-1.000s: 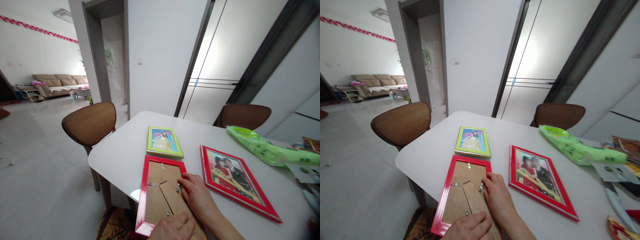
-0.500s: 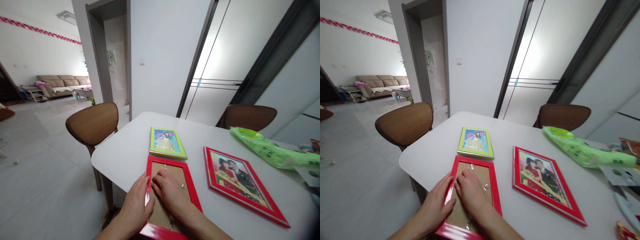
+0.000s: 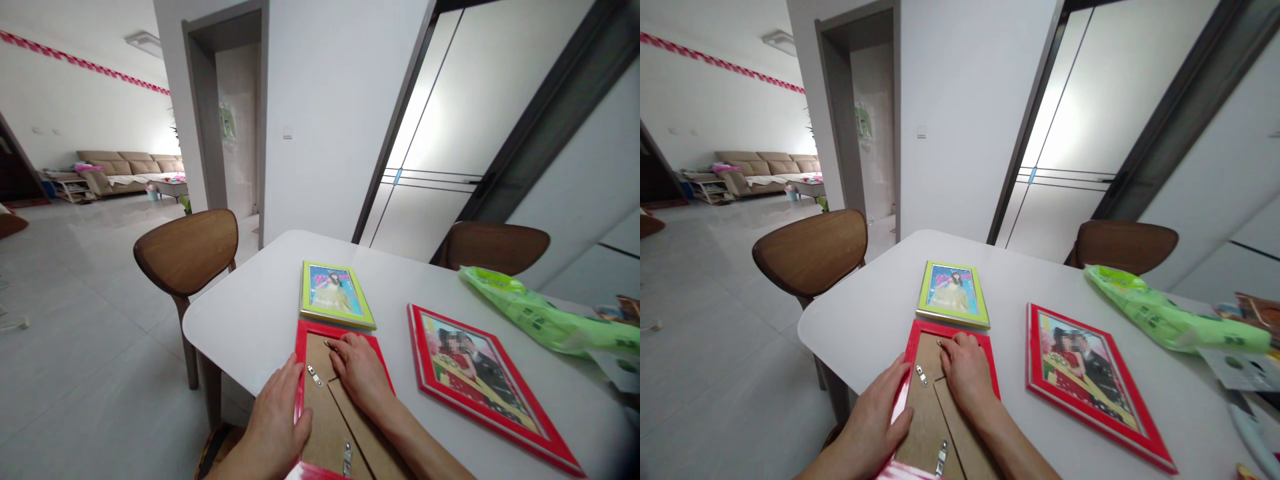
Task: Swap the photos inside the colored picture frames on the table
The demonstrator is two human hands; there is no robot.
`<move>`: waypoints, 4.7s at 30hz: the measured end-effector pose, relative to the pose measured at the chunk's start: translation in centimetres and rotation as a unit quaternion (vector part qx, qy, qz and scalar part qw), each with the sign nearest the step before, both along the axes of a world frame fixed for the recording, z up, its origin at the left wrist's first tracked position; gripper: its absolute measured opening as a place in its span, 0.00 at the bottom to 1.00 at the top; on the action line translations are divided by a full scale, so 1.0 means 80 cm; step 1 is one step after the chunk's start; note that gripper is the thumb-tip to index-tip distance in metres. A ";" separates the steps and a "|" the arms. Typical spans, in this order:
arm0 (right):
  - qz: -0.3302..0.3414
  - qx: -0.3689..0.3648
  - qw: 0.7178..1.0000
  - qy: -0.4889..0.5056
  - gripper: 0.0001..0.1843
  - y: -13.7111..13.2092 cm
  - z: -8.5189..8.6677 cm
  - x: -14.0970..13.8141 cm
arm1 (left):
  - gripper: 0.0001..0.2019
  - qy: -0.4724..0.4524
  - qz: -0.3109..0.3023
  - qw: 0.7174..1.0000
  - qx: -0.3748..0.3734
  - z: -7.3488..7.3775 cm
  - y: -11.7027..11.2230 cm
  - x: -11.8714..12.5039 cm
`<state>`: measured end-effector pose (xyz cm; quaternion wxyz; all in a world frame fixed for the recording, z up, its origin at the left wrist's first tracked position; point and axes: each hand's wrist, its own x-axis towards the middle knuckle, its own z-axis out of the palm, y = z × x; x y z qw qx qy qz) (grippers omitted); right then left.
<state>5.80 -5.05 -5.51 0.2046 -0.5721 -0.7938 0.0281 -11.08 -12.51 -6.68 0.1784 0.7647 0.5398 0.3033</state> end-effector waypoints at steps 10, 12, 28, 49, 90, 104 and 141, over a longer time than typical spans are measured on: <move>0.210 -0.176 0.961 0.041 0.15 -0.080 0.034 0.033 | 0.26 0.000 0.010 1.000 -0.006 0.000 -0.003 0.001; 0.223 -0.181 0.958 0.028 0.13 -0.096 0.034 0.036 | 0.26 0.002 0.012 1.000 -0.005 -0.001 -0.002 0.003; 0.027 -0.116 0.991 0.063 0.18 -0.089 0.015 0.031 | 0.26 -0.008 0.020 0.999 -0.031 0.003 -0.002 0.005; -0.118 -0.114 0.986 0.016 0.26 -0.071 0.007 0.093 | 0.14 -0.338 0.174 0.907 -0.182 0.026 0.031 -0.092; -0.138 -0.127 0.982 -0.030 0.28 -0.047 -0.001 0.104 | 0.20 0.066 0.081 0.994 -0.040 0.022 -0.027 -0.071; -0.072 -0.327 0.796 0.505 0.37 -0.049 0.015 0.000 | 0.26 0.108 -0.014 0.993 0.038 0.037 -0.032 -0.038; -0.102 -0.333 0.786 0.511 0.28 -0.037 0.025 0.061 | 0.29 -0.015 -0.126 0.991 -0.038 0.009 -0.031 0.010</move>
